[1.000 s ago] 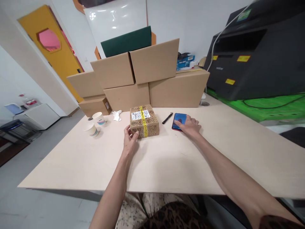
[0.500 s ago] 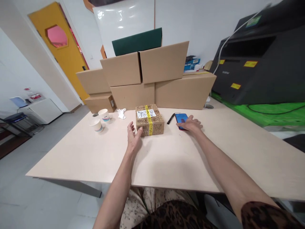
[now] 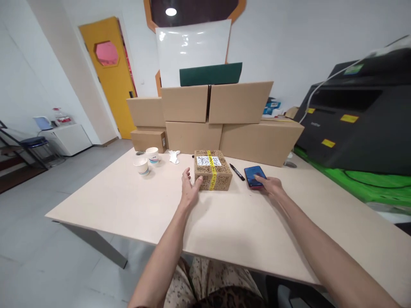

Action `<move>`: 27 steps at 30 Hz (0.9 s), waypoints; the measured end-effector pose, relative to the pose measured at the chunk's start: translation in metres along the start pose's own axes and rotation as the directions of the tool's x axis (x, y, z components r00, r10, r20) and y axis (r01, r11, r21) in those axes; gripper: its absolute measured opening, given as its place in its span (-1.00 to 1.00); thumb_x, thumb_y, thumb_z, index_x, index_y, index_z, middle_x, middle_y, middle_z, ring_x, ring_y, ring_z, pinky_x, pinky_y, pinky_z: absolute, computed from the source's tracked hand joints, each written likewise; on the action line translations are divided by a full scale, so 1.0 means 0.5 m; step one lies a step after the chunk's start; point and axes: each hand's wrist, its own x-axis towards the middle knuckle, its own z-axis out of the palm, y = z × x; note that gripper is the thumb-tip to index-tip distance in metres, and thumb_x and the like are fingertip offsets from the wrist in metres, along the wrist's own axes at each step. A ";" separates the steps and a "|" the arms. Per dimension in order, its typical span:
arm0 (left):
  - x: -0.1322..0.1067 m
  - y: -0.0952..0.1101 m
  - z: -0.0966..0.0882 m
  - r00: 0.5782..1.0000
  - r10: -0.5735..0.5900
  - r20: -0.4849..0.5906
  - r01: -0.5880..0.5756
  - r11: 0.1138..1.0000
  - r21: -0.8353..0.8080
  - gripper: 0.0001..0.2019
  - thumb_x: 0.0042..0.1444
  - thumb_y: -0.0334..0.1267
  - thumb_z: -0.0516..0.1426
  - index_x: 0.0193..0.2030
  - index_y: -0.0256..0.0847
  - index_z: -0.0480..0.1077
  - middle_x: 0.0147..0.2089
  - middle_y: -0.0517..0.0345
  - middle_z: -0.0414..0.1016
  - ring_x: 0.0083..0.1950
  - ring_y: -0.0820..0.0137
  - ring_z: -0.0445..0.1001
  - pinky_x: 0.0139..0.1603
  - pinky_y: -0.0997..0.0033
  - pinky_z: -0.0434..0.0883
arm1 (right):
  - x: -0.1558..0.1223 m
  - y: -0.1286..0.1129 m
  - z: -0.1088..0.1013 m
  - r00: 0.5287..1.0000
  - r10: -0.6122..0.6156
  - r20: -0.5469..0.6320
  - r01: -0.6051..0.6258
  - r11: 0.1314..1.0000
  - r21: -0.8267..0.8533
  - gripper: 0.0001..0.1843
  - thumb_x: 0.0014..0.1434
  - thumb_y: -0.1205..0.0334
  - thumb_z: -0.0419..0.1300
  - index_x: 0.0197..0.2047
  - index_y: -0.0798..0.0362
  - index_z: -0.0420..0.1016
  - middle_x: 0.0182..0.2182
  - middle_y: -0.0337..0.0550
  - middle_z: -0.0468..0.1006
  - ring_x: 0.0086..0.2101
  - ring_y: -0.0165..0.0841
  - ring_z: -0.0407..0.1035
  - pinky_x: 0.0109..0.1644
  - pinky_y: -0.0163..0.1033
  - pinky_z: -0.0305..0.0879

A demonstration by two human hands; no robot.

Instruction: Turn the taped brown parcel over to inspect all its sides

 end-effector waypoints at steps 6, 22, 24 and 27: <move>-0.003 -0.002 0.005 0.999 0.015 0.034 -0.014 1.000 -0.027 -0.23 0.22 0.18 0.24 0.43 -0.17 0.19 0.38 -0.33 0.32 0.39 0.00 0.37 0.39 -0.10 0.33 | -0.119 -0.013 0.012 0.986 -0.161 0.052 0.129 0.913 0.386 -0.29 -0.34 -0.30 0.61 -0.30 0.06 0.58 -0.41 -0.08 0.66 -0.44 -0.23 0.54 -0.41 -0.14 0.53; 0.001 -0.005 -0.010 0.994 0.002 0.106 0.003 0.999 -0.043 -0.23 0.30 0.36 0.08 0.40 -0.19 0.18 0.20 -0.22 0.54 0.24 0.07 0.54 0.33 -0.06 0.39 | -0.303 -0.040 0.191 0.893 -0.308 0.329 0.055 0.799 0.599 -0.40 -0.11 -0.31 0.55 -0.27 0.02 0.60 -0.33 -0.17 0.69 -0.31 -0.24 0.54 -0.16 -0.12 0.51; 0.002 -0.006 -0.011 0.994 0.006 0.114 -0.002 0.999 -0.032 -0.21 0.29 0.37 0.07 0.40 -0.20 0.18 0.22 -0.24 0.53 0.25 0.06 0.53 0.34 -0.06 0.38 | -0.300 -0.034 0.192 0.896 -0.312 0.316 0.069 0.800 0.596 -0.40 -0.09 -0.33 0.53 -0.27 0.02 0.60 -0.33 -0.18 0.68 -0.30 -0.25 0.53 -0.16 -0.13 0.50; 0.003 -0.007 -0.011 0.993 0.004 0.114 -0.001 1.000 -0.030 -0.22 0.29 0.37 0.07 0.40 -0.20 0.19 0.24 -0.24 0.53 0.27 0.06 0.52 0.35 -0.06 0.37 | -0.299 -0.028 0.193 0.901 -0.314 0.298 0.089 0.808 0.582 -0.38 -0.07 -0.36 0.51 -0.26 0.03 0.60 -0.36 -0.19 0.66 -0.34 -0.27 0.50 -0.20 -0.15 0.48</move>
